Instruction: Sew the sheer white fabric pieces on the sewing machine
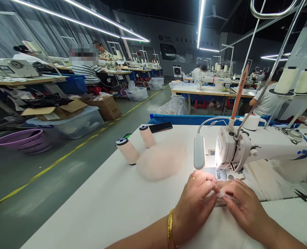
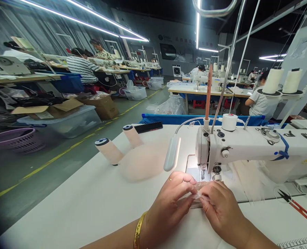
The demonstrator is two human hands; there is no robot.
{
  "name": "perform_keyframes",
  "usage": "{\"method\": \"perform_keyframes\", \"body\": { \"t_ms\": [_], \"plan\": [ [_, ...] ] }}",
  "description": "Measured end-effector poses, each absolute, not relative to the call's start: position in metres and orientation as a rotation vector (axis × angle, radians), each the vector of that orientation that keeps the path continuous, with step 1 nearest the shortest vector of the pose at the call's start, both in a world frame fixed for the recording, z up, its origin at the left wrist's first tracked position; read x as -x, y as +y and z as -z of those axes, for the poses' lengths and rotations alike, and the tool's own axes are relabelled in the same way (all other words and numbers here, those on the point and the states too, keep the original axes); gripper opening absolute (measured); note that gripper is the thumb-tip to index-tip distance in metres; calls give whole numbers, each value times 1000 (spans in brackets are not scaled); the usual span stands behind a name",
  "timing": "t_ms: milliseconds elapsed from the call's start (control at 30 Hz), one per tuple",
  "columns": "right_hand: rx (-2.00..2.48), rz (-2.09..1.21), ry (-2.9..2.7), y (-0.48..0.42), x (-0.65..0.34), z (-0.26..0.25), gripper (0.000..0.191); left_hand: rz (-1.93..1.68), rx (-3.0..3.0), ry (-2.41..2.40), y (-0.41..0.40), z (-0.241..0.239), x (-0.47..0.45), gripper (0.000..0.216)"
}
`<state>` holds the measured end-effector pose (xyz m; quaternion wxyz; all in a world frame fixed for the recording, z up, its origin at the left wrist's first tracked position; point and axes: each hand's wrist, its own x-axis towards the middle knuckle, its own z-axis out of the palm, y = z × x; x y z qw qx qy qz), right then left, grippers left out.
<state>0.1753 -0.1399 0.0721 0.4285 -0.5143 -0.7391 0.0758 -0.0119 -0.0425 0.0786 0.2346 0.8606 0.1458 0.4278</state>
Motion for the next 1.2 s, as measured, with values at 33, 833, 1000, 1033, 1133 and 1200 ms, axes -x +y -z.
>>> {"method": "perform_keyframes", "body": {
  "t_ms": [33, 833, 1000, 1033, 1133, 1200],
  "plan": [
    [1295, -201, -1823, -140, -175, -72, 15, -1173, -2358, 400, -42, -79, 12, 19],
    [1874, -607, -1852, -108, -187, -94, 19, -726, -2603, 807, -51, -72, -6, 14],
    [1942, -515, -1863, -102, -186, -88, 20, -941, -2934, 470, -46, -67, -2, 19],
    [1949, -495, -1872, -104, -186, -89, 19, -964, -2942, 398, -46, -67, -1, 23],
    [1963, -382, -1928, -112, -188, -88, 13, -975, -2904, 362, -44, -64, 1, 24],
    [1926, -157, -2016, -119, -191, -83, 9, -969, -2885, 381, -42, -62, 1, 23]
  ]
}}
